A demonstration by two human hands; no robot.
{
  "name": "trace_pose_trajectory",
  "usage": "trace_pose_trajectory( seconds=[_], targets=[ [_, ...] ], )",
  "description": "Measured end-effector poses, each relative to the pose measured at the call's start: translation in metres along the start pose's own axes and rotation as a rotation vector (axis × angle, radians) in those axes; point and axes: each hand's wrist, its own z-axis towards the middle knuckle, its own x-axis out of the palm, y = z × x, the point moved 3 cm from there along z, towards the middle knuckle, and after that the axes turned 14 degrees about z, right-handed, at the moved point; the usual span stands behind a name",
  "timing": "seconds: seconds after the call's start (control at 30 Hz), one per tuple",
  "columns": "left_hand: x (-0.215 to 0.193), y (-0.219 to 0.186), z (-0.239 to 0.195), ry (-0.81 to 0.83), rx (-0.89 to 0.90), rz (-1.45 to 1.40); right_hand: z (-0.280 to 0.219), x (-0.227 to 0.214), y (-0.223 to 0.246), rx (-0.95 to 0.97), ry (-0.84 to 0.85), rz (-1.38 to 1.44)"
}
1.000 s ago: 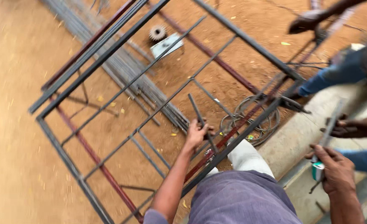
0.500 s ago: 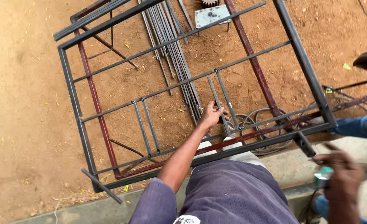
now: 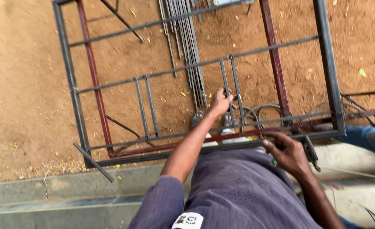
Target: The person measures a metal frame with a tape measure, places metal rods into the frame, and welds them in place using a welding torch. The person repeats this process for multiple rods, ensuring they are properly aligned and secured.
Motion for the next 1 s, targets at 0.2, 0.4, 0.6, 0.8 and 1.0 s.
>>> trace_pose_trajectory(
  seconds=[0.2, 0.4, 0.6, 0.8, 1.0],
  targets=[
    [-0.009, -0.02, -0.014, -0.005, -0.111, 0.087, 0.006, -0.003, 0.016, -0.008, -0.003, 0.047],
    [-0.007, -0.031, -0.026, -0.009, -0.123, 0.148, 0.014, 0.001, 0.031, -0.039, 0.06, -0.025],
    [-0.003, -0.014, -0.016, -0.047, -0.028, 0.11, 0.022, 0.004, 0.038, -0.088, 0.094, -0.104],
    [-0.004, -0.021, -0.025, -0.029, -0.093, 0.161, 0.025, 0.008, 0.043, -0.109, 0.114, -0.139],
    [-0.007, -0.018, -0.018, -0.034, -0.062, 0.132, 0.025, 0.009, 0.046, -0.108, 0.126, -0.152]
  ],
)
